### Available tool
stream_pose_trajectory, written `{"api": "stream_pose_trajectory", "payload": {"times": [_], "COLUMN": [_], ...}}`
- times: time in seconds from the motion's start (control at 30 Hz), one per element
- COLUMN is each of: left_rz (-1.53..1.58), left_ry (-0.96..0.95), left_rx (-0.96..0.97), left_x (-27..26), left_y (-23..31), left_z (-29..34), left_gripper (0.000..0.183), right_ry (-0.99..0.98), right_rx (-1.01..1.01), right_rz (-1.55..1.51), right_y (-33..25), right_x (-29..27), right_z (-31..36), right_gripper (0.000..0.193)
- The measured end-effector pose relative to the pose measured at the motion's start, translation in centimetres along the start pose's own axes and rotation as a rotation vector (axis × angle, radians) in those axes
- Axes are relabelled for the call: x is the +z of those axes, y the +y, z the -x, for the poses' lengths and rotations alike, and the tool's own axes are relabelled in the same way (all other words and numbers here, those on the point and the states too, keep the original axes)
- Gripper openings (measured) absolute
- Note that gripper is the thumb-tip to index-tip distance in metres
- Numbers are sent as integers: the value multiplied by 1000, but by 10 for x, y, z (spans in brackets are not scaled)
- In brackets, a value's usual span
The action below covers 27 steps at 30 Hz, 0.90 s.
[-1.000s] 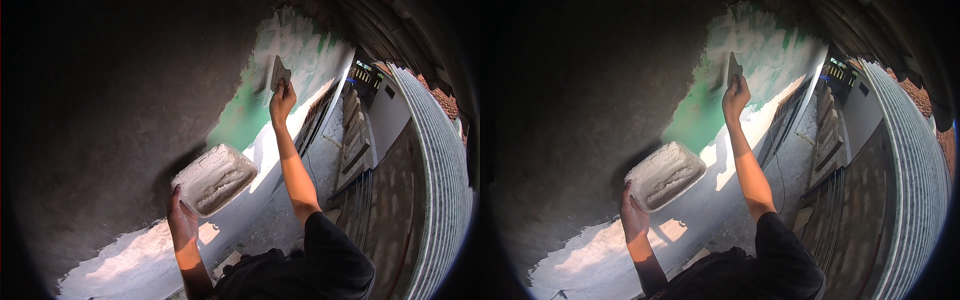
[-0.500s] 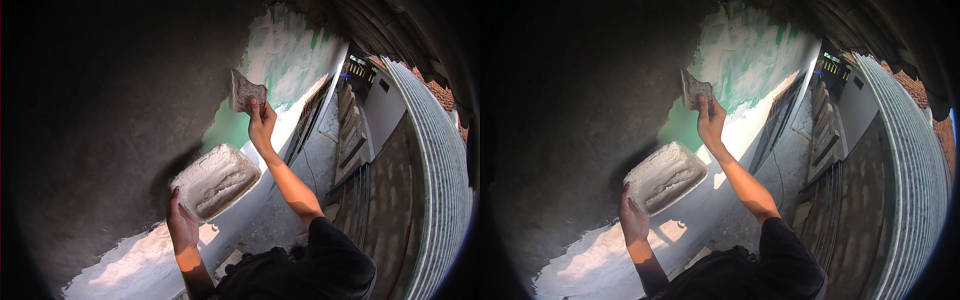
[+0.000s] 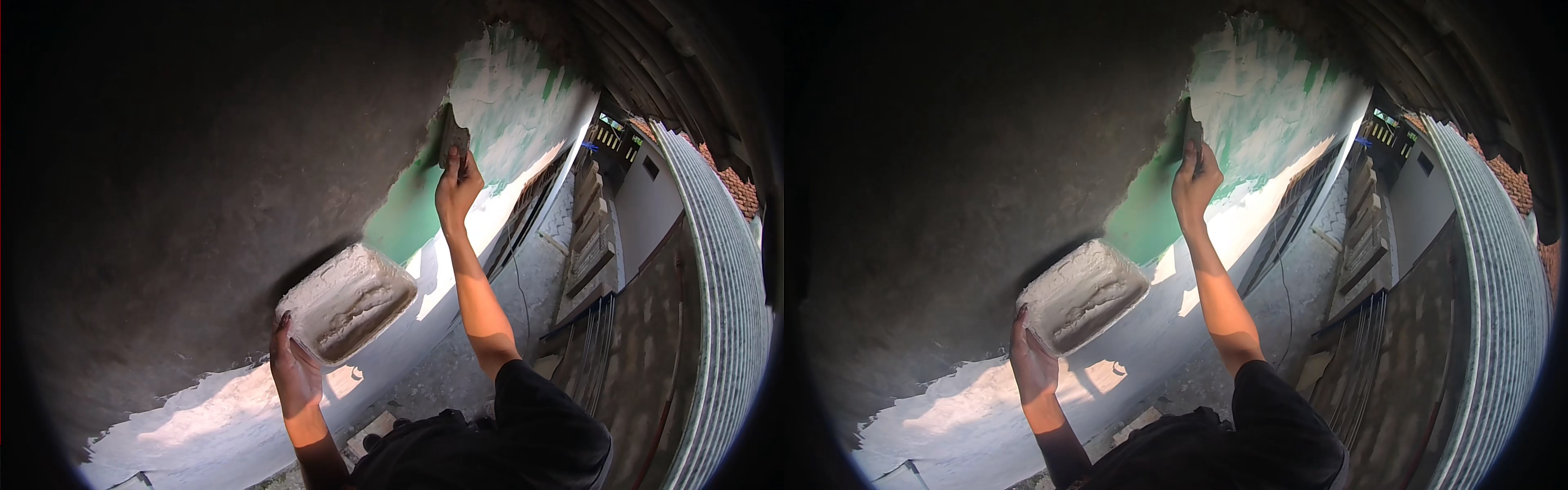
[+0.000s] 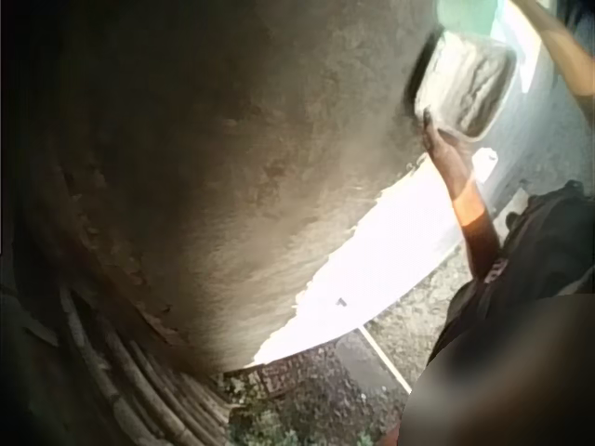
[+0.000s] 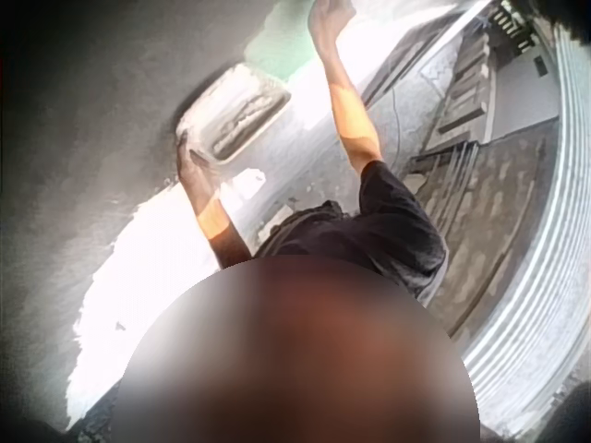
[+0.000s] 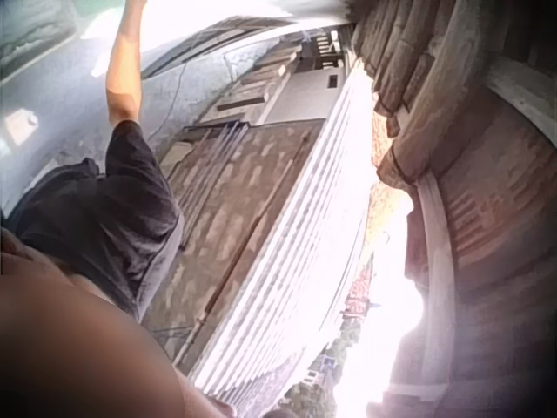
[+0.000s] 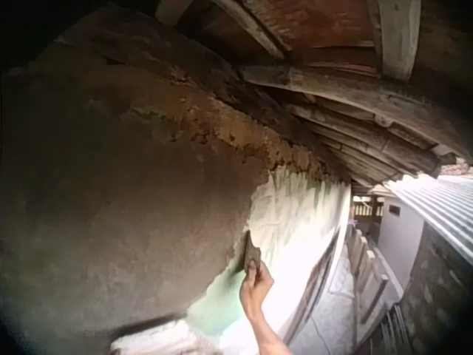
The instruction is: Plastering a concrete wall with a white compound using a putty knife.
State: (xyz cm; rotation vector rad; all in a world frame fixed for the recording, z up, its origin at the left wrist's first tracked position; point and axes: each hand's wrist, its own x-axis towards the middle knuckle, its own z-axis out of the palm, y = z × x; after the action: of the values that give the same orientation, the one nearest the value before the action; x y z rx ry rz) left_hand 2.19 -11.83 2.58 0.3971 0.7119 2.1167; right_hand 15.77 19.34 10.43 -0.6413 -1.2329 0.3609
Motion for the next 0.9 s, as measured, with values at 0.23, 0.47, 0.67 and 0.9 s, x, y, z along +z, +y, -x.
{"api": "stream_pose_trajectory", "payload": {"times": [0.23, 0.47, 0.67, 0.9], "left_rz": [-11, -1, 42, 45], "left_ry": [35, 122, 102, 93], "left_rx": [-18, -11, -24, -24], "left_x": [3, 7, 21, 12], "left_y": [0, 3, 6, 3], "left_z": [9, 17, 27, 23], "left_gripper": [39, 41, 39, 39], "right_ry": [-37, -171, 155, 66], "right_rx": [-394, -108, -127, -338], "right_rz": [79, -78, 33, 199], "right_y": [-29, -55, 5, -1], "right_x": [24, -7, -24, 20], "right_z": [44, 39, -59, -17], "right_gripper": [35, 19, 18, 45]}}
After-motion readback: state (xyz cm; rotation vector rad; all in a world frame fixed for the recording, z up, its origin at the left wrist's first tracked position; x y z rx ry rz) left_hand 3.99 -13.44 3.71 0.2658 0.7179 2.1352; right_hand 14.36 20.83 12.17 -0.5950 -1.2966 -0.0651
